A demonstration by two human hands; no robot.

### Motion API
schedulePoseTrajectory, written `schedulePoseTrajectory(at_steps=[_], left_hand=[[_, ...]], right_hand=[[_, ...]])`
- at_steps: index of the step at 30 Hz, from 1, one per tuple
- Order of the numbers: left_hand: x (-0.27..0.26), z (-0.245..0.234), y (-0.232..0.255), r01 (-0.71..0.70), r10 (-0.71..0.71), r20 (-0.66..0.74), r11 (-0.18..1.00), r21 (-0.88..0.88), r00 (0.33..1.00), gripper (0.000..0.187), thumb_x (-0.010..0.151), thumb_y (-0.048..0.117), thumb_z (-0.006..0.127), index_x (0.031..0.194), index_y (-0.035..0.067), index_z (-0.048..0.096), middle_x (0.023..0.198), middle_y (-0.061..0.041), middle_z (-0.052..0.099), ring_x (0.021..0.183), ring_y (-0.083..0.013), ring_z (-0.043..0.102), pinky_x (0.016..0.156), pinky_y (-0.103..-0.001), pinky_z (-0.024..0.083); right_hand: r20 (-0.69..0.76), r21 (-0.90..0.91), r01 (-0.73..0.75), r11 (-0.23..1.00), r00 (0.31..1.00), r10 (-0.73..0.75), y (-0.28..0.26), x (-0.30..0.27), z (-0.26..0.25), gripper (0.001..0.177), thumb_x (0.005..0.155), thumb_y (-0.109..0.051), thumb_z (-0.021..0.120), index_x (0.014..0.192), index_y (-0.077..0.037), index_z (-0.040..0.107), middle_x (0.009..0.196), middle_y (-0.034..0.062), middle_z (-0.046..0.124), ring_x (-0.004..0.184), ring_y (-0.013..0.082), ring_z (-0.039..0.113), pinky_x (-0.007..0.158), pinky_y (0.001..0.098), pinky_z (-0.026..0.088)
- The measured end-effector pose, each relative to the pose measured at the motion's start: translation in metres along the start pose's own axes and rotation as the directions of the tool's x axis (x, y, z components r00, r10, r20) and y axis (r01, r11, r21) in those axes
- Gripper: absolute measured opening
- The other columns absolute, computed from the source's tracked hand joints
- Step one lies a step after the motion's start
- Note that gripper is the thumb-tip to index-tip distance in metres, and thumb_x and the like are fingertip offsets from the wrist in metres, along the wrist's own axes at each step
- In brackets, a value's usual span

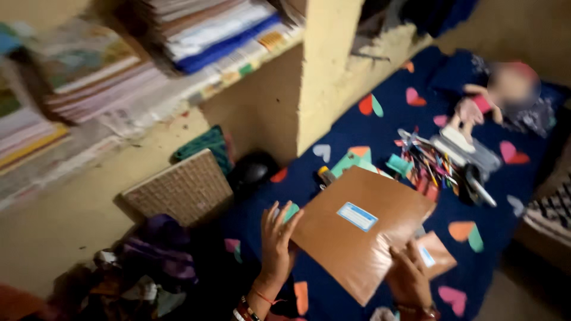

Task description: The person wipes notebooks, a book, a container, and a pouch with a cloth, then places and organizes them onto a shelf.

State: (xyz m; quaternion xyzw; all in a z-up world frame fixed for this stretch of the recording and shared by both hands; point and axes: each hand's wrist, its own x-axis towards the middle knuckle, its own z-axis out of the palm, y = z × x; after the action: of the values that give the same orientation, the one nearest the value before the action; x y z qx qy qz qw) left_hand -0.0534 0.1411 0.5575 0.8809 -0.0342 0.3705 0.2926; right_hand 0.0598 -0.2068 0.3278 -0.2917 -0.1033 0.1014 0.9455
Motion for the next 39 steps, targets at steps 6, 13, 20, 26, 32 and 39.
schedulePoseTrajectory(at_steps=[6, 13, 20, 26, 32, 39], left_hand=[[0.05, -0.045, -0.027, 0.095, -0.094, -0.163, 0.995, -0.003, 0.982, 0.059, 0.084, -0.002, 0.067, 0.141, 0.009, 0.058, 0.155, -0.019, 0.045, 0.146, -0.0472, 0.038, 0.12, -0.054, 0.032], [0.151, -0.1, -0.058, -0.027, 0.063, -0.259, 0.99, 0.138, 0.964, 0.048, 0.088, -0.004, 0.067, 0.135, 0.006, 0.065, 0.161, -0.022, 0.037, 0.152, -0.0493, 0.03, 0.126, -0.054, 0.029], [0.281, -0.125, -0.114, -0.117, 0.211, -0.218, 0.919, 0.376, 0.953, 0.059, 0.073, 0.011, 0.08, 0.124, -0.007, 0.057, 0.158, -0.037, 0.022, 0.15, -0.0549, 0.019, 0.123, -0.063, 0.022], [0.34, -0.128, -0.144, 0.066, 0.063, -0.428, 0.958, 0.28, 0.902, 0.097, 0.078, 0.014, 0.081, 0.154, -0.013, 0.025, 0.161, -0.037, 0.022, 0.152, -0.0548, 0.02, 0.125, -0.06, 0.02], [0.353, -0.121, -0.164, 0.113, 0.035, -0.52, 0.962, 0.25, 0.854, 0.101, 0.08, 0.017, 0.082, 0.155, -0.011, 0.02, 0.16, -0.036, 0.023, 0.151, -0.053, 0.023, 0.126, -0.056, 0.022], [0.354, -0.121, -0.166, 0.143, -0.036, -0.519, 0.975, 0.167, 0.854, 0.103, 0.078, 0.011, 0.08, 0.157, -0.009, 0.017, 0.162, -0.035, 0.023, 0.152, -0.0507, 0.025, 0.127, -0.052, 0.024]], right_hand=[[-0.004, -0.317, 0.013, 0.948, 1.0, -0.015, -0.034, 0.072, 0.133, 0.037, 0.105, 0.005, 0.049, 0.142, 0.0, 0.045, 0.132, 0.012, 0.056, 0.123, 0.0252, 0.057, 0.109, 0.0445, 0.043], [0.169, -0.14, 0.09, 0.986, 0.983, -0.066, -0.042, 0.152, 0.329, 0.062, 0.098, -0.001, 0.047, 0.16, 0.001, 0.039, 0.149, 0.0168, 0.055, 0.133, 0.0292, 0.055, 0.111, 0.0447, 0.042], [0.433, 0.079, 0.118, 0.99, 0.89, -0.14, -0.015, 0.258, 0.448, 0.052, 0.103, 0.0, 0.052, 0.155, 0.0, 0.043, 0.148, 0.0164, 0.056, 0.138, 0.0289, 0.057, 0.12, 0.0473, 0.046], [0.537, 0.106, 0.109, 0.988, 0.83, -0.149, 0.018, 0.344, 0.54, 0.048, 0.102, 0.004, 0.05, 0.149, -0.003, 0.047, 0.145, 0.0152, 0.057, 0.135, 0.0299, 0.058, 0.117, 0.046, 0.047], [0.474, 0.075, 0.02, 0.997, 0.879, -0.054, 0.072, 0.445, 0.579, 0.043, 0.101, -0.001, 0.055, 0.144, -0.005, 0.046, 0.136, 0.0159, 0.057, 0.128, 0.0329, 0.058, 0.11, 0.0539, 0.05], [0.166, -0.447, -0.141, 0.883, 0.957, 0.237, 0.125, 0.528, 0.56, 0.057, 0.105, -0.023, 0.072, 0.143, 0.009, 0.045, 0.137, 0.0248, 0.058, 0.128, 0.0423, 0.061, 0.107, 0.0597, 0.049]])
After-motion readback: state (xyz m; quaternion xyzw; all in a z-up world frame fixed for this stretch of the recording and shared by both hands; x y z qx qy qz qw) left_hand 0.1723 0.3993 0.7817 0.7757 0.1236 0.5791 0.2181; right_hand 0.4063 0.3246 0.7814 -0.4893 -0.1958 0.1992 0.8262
